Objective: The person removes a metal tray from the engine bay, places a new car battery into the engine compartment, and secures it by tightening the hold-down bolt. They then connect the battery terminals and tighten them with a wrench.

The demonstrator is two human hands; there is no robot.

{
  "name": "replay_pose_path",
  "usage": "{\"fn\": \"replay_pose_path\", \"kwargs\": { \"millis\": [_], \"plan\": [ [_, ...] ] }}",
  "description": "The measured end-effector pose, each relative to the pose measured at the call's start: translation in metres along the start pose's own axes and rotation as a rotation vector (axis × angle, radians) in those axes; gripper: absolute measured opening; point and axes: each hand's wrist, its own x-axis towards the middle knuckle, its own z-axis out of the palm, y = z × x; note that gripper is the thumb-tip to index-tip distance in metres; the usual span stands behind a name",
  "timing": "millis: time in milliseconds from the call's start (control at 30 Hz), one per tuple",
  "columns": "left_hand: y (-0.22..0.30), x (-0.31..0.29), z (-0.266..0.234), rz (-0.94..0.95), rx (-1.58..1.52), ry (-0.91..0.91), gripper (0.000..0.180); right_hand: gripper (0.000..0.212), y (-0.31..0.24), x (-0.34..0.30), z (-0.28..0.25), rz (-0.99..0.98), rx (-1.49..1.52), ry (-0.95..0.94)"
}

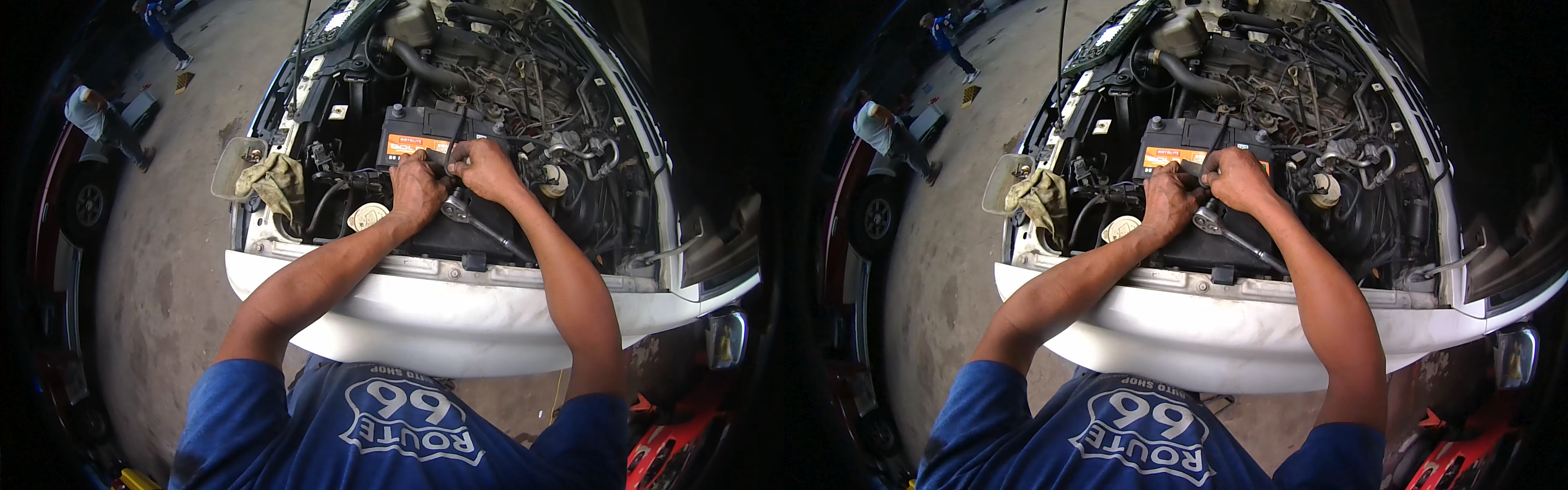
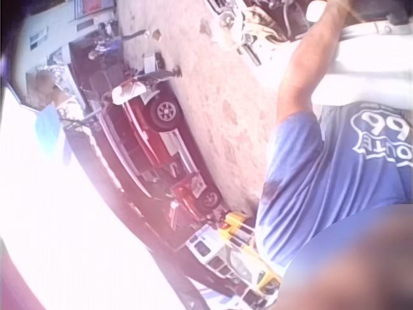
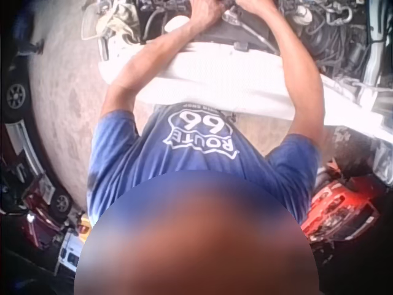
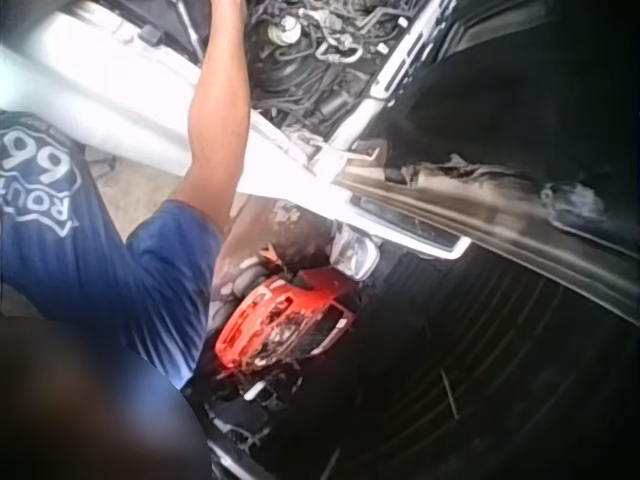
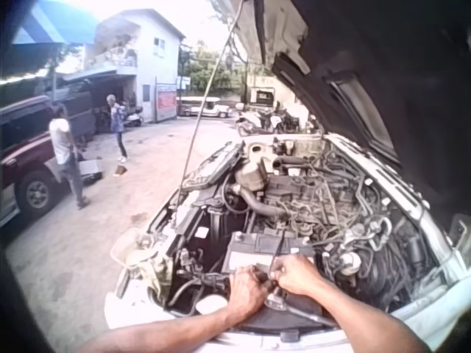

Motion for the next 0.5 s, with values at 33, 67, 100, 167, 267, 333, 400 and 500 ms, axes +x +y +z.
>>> {"fn": "replay_pose_path", "kwargs": {
  "millis": [33, 67, 100, 167, 267, 333, 400, 500],
  "plan": [
    [-0.001, 0.0, 0.001, -0.013, -0.015, -0.004, 0.024, 0.021, -0.002, -0.002, 0.0, 0.031, -0.03, -0.011],
    [-0.002, 0.0, 0.002, -0.02, -0.028, 0.019, 0.024, 0.021, -0.004, -0.004, 0.001, 0.041, -0.056, -0.01],
    [-0.003, 0.001, 0.004, -0.025, -0.039, 0.05, 0.023, 0.021, -0.005, -0.005, 0.001, -0.019, -0.062, 0.013],
    [-0.006, 0.002, 0.007, 0.018, -0.046, 0.043, 0.023, 0.021, -0.007, -0.007, 0.002, 0.018, -0.072, 0.003],
    [-0.006, 0.001, 0.007, 0.027, -0.033, 0.048, 0.026, 0.024, -0.013, -0.009, 0.003, -0.076, -0.188, 0.042],
    [-0.003, -0.001, 0.002, 0.025, -0.008, 0.031, 0.027, 0.024, -0.017, -0.012, 0.002, -0.04, -0.194, 0.041],
    [-0.002, 0.0, -0.005, 0.062, -0.013, 0.017, 0.028, 0.023, -0.02, -0.012, 0.001, -0.016, -0.13, 0.037],
    [-0.007, 0.009, -0.021, 0.028, -0.074, -0.054, 0.025, 0.024, -0.021, -0.011, 0.002, -0.015, -0.234, 0.021]
  ]
}}
